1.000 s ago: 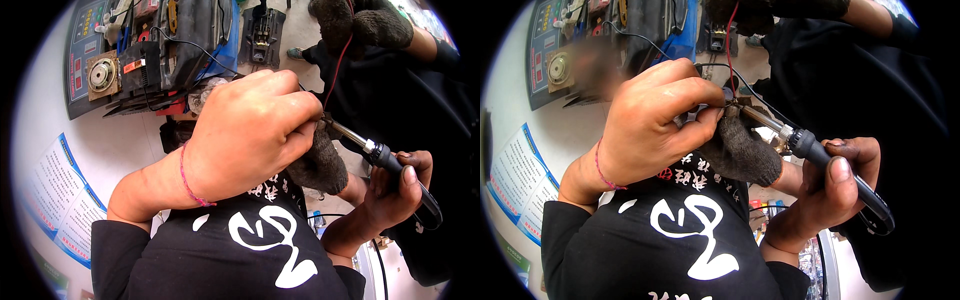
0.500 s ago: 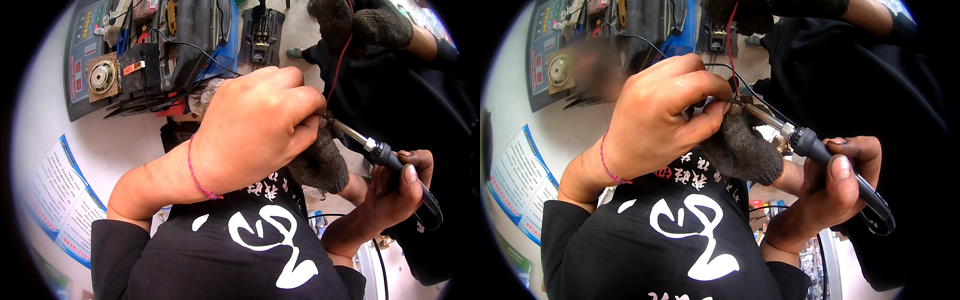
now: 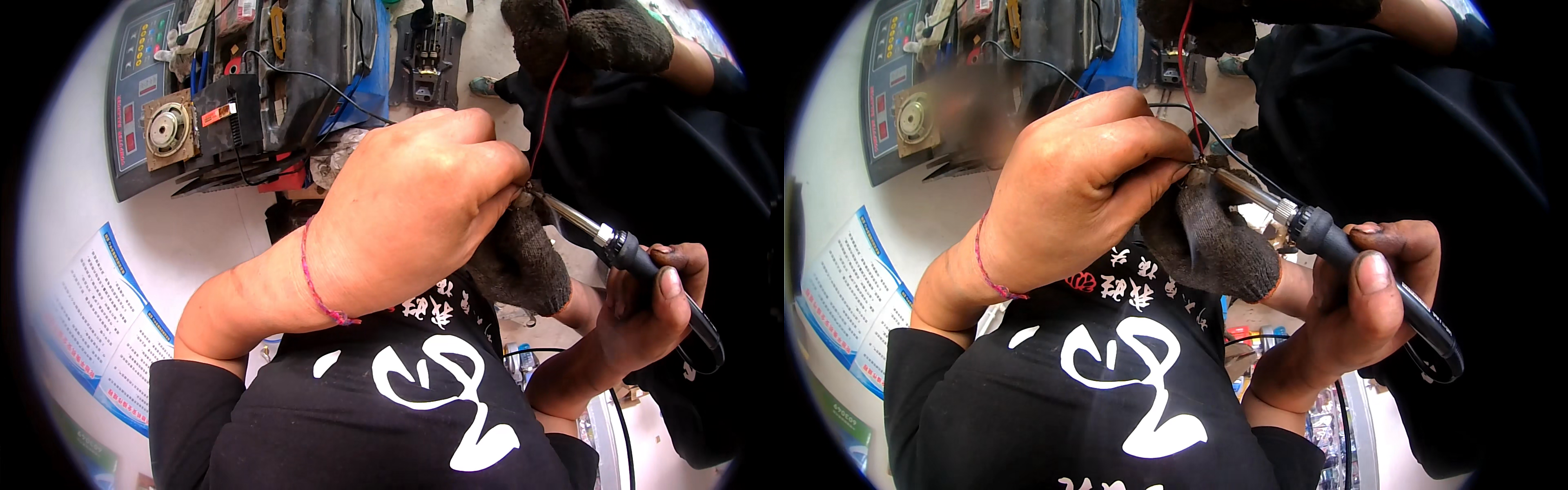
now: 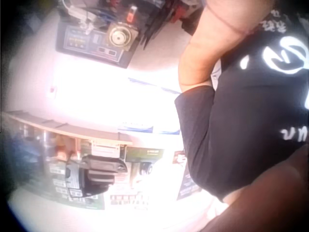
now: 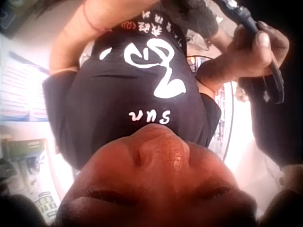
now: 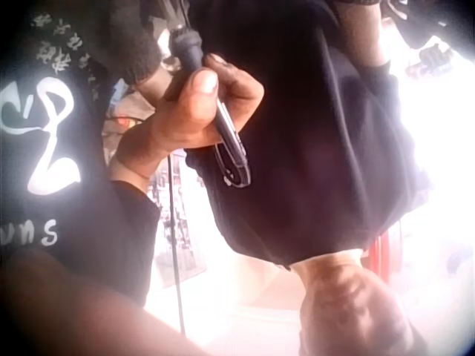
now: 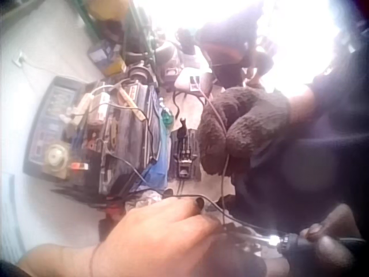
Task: The person uses a soldering iron to apply solder to a small electronic component held in a clamp. They repeatedly heat the component and apply solder wire, then clean the iron tip with a sponge. The person also uses a small brush to clean the component and briefly handles a red tool box and a cardboard box.
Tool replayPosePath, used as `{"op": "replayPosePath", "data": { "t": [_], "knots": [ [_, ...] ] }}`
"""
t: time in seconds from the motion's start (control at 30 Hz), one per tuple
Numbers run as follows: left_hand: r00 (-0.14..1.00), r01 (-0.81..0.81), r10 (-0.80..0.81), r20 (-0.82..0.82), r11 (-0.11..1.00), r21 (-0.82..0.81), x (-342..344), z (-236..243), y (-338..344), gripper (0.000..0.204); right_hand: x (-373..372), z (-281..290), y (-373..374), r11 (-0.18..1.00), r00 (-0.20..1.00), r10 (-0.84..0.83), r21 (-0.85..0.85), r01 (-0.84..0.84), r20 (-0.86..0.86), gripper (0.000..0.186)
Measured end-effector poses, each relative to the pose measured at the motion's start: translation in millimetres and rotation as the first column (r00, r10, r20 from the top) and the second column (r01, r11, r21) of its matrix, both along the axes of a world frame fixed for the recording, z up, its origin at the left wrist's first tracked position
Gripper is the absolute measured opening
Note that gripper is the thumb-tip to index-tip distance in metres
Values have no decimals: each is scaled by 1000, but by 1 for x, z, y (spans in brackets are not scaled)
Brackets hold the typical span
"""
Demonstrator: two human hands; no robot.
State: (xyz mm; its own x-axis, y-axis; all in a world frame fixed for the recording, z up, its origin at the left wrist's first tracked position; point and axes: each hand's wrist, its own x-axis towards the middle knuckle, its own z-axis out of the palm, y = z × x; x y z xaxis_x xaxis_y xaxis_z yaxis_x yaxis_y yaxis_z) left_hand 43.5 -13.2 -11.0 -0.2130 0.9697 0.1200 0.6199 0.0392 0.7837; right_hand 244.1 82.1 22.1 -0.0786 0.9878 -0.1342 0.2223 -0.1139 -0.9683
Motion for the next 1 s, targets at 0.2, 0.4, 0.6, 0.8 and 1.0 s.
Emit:
{"op": "replayPosePath", "data": {
  "t": [0.2,0.4,0.6,0.8,1.0],
  "knots": [
    [1000,10,-10,-17,1000,-27,-1,0,1,15,7,-8,6,996,993,75,51,-70,-88,30],
    [1000,31,-31,6,999,-40,-2,1,5,15,15,-11,9,992,978,122,58,-114,-171,28],
    [996,79,-76,53,995,-67,-6,5,6,14,20,-13,7,997,972,71,39,-64,-226,26],
    [988,85,-67,137,988,-129,-12,11,-1,14,21,-14,5,1000,961,-2,19,8,-275,25],
    [927,34,-23,374,999,-21,-21,14,-18,13,33,-13,0,983,812,185,116,-145,-553,27]
  ]
}}
